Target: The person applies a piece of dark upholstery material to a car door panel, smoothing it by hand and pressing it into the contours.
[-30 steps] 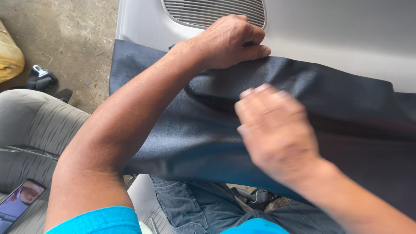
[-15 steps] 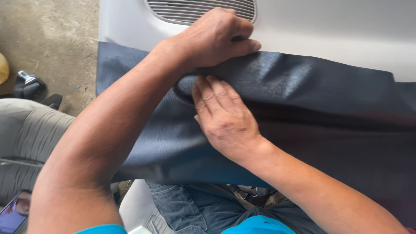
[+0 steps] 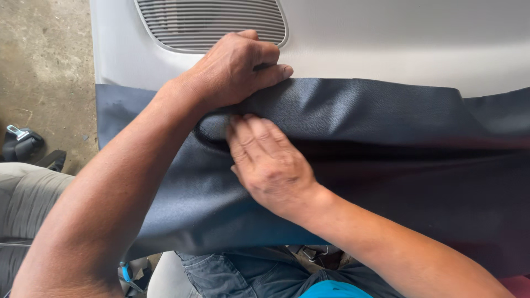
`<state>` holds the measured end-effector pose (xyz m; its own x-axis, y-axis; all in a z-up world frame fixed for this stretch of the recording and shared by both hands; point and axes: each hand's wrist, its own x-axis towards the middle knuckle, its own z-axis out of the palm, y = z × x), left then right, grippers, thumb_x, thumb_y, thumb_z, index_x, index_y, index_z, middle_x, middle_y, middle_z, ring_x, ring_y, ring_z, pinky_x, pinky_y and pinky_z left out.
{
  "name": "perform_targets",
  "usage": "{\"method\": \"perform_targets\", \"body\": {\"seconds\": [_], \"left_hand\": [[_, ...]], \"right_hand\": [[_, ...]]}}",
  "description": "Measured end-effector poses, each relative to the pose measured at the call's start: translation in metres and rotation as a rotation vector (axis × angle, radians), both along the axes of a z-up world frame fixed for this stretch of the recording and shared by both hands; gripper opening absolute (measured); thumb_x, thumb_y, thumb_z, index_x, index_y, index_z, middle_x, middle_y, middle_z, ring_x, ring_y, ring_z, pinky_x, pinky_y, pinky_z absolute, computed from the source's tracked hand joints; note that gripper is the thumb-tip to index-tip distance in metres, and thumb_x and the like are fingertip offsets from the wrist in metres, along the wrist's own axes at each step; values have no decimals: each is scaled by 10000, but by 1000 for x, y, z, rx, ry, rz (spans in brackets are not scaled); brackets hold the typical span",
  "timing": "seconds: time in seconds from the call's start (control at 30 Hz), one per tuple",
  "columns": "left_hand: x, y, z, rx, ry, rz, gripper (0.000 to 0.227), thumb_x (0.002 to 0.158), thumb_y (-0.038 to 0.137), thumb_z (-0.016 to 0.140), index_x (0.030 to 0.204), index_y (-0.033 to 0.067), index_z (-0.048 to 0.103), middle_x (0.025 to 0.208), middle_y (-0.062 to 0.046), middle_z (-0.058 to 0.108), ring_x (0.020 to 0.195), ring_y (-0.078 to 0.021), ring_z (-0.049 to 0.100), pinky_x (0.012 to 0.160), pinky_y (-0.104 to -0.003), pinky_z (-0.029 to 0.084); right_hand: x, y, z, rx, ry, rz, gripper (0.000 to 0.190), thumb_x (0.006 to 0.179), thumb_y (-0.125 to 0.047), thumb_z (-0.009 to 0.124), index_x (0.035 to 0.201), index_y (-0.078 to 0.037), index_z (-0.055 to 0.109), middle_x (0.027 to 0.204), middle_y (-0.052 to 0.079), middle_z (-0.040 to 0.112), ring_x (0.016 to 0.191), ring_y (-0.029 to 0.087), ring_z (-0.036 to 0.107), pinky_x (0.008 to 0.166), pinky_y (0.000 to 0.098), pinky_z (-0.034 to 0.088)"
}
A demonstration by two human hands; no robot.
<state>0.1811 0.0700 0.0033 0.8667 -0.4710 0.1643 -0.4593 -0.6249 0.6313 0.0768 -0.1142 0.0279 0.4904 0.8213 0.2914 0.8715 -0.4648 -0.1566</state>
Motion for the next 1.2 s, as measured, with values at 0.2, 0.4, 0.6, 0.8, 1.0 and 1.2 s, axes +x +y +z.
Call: {"method": "perform_targets", "body": {"seconds": [0.2, 0.4, 0.6, 0.8, 1.0, 1.2], "left_hand": [[-2, 0, -3, 18, -19, 14, 361, 1006, 317, 736, 844, -3, 692, 719, -168, 619, 759, -342, 616, 710, -478, 502], [1, -21, 27, 110, -7, 63, 352, 1010, 376, 694, 961, 29, 717, 855, -143, 708, 858, -339, 675, 729, -465, 524], [11, -106, 53, 298, 150, -27, 637, 872, 686, 645, 945, 56, 703, 662, -92, 667, 668, -293, 700, 612, -443, 560], [10, -111, 56, 336, 108, -109, 425, 878, 486, 719, 767, 77, 687, 479, -55, 622, 468, -232, 644, 500, -411, 520], [17, -99, 28, 95, 6, -166, 398, 939, 360, 756, 701, 63, 641, 518, -24, 598, 452, -174, 619, 439, -363, 489], [25, -96, 25, 74, 22, -187, 425, 951, 360, 780, 693, 60, 625, 478, -42, 564, 416, -190, 564, 437, -365, 448]], "right_hand": [[1, -23, 6, -11, -12, -55, 605, 866, -224, 757, 1364, 84, 607, 1392, 231, 602, 1332, 346, 547, 1185, 437, 411], [0, -22, 2, 72, 18, -86, 618, 819, -213, 779, 1329, 91, 606, 1372, 241, 595, 1311, 363, 551, 1162, 457, 419], [-5, -27, -13, 172, 67, -102, 538, 869, -151, 756, 1329, 44, 555, 1317, 191, 545, 1309, 355, 569, 1187, 473, 463], [-6, -29, -15, 169, 11, -152, 417, 977, -118, 716, 1322, 48, 549, 1306, 192, 549, 1324, 352, 573, 1204, 460, 480], [-6, -29, -15, 171, 120, -114, 560, 859, -187, 734, 1321, 84, 567, 1337, 246, 587, 1312, 371, 567, 1146, 486, 463], [-2, -30, -5, 147, 185, -76, 665, 813, -242, 748, 1348, 111, 571, 1377, 278, 582, 1346, 389, 540, 1174, 497, 405]]}}
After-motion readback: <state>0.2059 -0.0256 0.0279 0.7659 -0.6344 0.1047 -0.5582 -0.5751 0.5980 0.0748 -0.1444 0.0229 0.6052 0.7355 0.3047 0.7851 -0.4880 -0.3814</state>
